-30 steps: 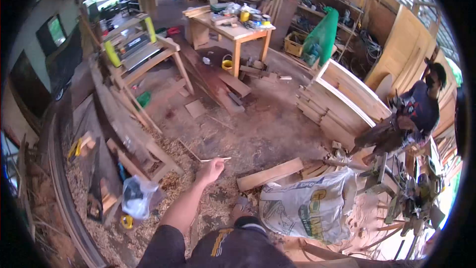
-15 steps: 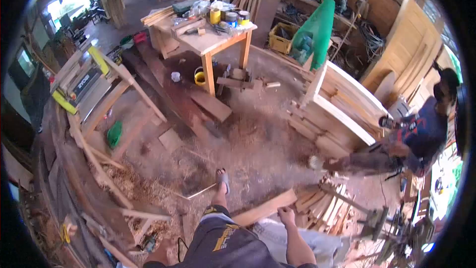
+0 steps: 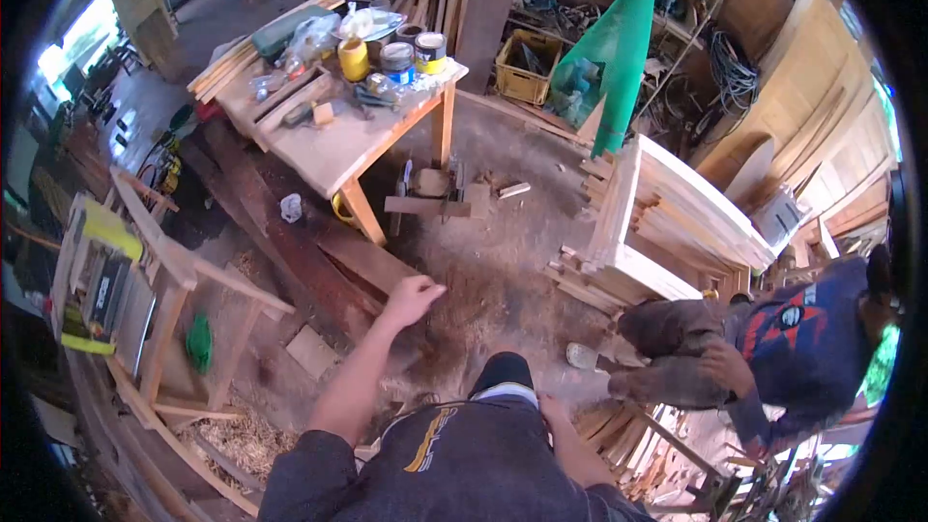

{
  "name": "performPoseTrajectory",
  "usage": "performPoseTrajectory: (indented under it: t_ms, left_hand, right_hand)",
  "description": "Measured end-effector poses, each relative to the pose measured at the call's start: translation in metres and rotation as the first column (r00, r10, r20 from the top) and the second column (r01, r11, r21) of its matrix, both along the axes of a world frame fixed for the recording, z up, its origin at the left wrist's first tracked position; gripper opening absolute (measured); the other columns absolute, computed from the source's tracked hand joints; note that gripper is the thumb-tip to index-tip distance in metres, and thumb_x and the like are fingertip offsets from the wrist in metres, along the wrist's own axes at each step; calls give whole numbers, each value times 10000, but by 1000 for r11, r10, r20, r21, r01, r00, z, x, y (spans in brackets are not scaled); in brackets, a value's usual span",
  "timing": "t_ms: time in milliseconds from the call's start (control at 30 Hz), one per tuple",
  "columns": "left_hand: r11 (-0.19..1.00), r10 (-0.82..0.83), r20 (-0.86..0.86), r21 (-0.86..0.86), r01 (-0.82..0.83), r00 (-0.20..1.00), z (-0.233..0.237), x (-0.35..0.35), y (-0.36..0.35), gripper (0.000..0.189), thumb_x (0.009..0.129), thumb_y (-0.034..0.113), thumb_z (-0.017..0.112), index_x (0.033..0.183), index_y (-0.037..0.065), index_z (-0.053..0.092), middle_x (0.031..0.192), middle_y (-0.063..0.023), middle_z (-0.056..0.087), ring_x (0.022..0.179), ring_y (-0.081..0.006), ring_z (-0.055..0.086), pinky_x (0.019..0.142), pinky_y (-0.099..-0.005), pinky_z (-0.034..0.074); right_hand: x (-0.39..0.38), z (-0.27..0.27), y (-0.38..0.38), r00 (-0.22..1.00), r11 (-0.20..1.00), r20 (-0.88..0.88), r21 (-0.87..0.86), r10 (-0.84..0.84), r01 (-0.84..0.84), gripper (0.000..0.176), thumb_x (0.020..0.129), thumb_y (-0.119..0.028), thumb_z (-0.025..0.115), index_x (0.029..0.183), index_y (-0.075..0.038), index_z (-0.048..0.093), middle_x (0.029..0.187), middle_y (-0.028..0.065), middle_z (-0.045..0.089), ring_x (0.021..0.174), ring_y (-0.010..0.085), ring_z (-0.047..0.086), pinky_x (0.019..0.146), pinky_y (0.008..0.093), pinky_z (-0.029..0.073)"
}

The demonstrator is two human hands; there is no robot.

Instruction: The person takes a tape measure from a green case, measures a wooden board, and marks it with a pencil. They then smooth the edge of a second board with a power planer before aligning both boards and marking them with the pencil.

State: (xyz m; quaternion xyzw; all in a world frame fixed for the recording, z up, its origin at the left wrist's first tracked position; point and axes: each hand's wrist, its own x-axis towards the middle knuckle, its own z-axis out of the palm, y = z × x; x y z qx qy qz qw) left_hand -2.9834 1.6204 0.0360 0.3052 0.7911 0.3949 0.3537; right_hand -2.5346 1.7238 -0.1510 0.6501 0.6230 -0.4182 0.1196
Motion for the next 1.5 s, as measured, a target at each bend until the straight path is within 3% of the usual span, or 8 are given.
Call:
performPoseTrajectory:
  t_ms: [167,367,633,767,800,833,1167,1500]
  left_hand:
    - [936,-326,-1,136,323,945,26,-47,177,326,892,359,643,924,36,677,821,-147,700,763,-252,685,697,-379,523]
    - [787,-613,-36,-115,606,789,-6,-103,308,420,873,394,639,1134,66,620,1008,-147,698,947,-320,670,816,-430,524]
    - [588,-807,3,-97,803,591,58,-207,501,581,911,454,596,1298,28,512,1135,-211,639,1075,-367,609,914,-441,474]
    - [578,-804,-116,78,812,584,60,-289,626,564,896,425,620,1271,16,519,1141,-229,617,1104,-376,582,910,-445,474]
    - [621,-764,-163,75,780,624,64,-314,661,548,894,416,623,1258,18,525,1133,-223,621,1100,-371,585,902,-445,478]
    - [659,-727,-204,64,750,656,66,-342,692,532,892,406,626,1246,20,530,1125,-217,624,1096,-367,587,895,-445,481]
    - [918,-204,-19,344,198,979,106,-588,814,506,954,404,579,1260,3,541,1142,-183,646,1055,-294,635,866,-411,514]
    - [882,415,45,226,-414,909,40,-793,825,510,894,402,637,1214,11,569,1100,-176,658,1044,-338,636,871,-402,506]
  right_hand:
    - [-137,-32,145,990,989,1,60,139,-139,489,844,-466,606,1166,-106,684,1157,214,659,1129,368,615,958,420,481]
    - [-279,-5,369,951,950,-84,130,298,-286,529,854,-494,591,1116,-46,695,966,185,723,954,344,692,851,406,525]
    - [-475,94,572,817,991,-560,-80,-136,109,358,898,-315,607,888,39,655,803,97,692,722,160,645,636,314,499]
    - [-520,29,681,824,859,-252,225,507,-459,328,865,-270,611,1020,13,669,946,137,708,849,219,650,776,337,517]
    - [-524,-4,716,762,915,-525,86,378,-395,423,874,-251,598,1228,-19,600,1174,138,661,1073,223,610,924,345,468]
    - [-557,84,711,705,718,-199,374,681,-588,446,901,-258,562,1295,-51,543,1256,97,605,1206,246,529,1024,338,393]
    - [-776,91,907,757,786,-218,106,616,-610,289,910,-243,556,1133,-58,554,1022,75,585,942,206,511,806,331,389]
    - [-1077,29,1045,568,588,-224,28,792,-808,171,920,-228,549,971,-66,564,788,53,565,679,166,493,588,324,385]
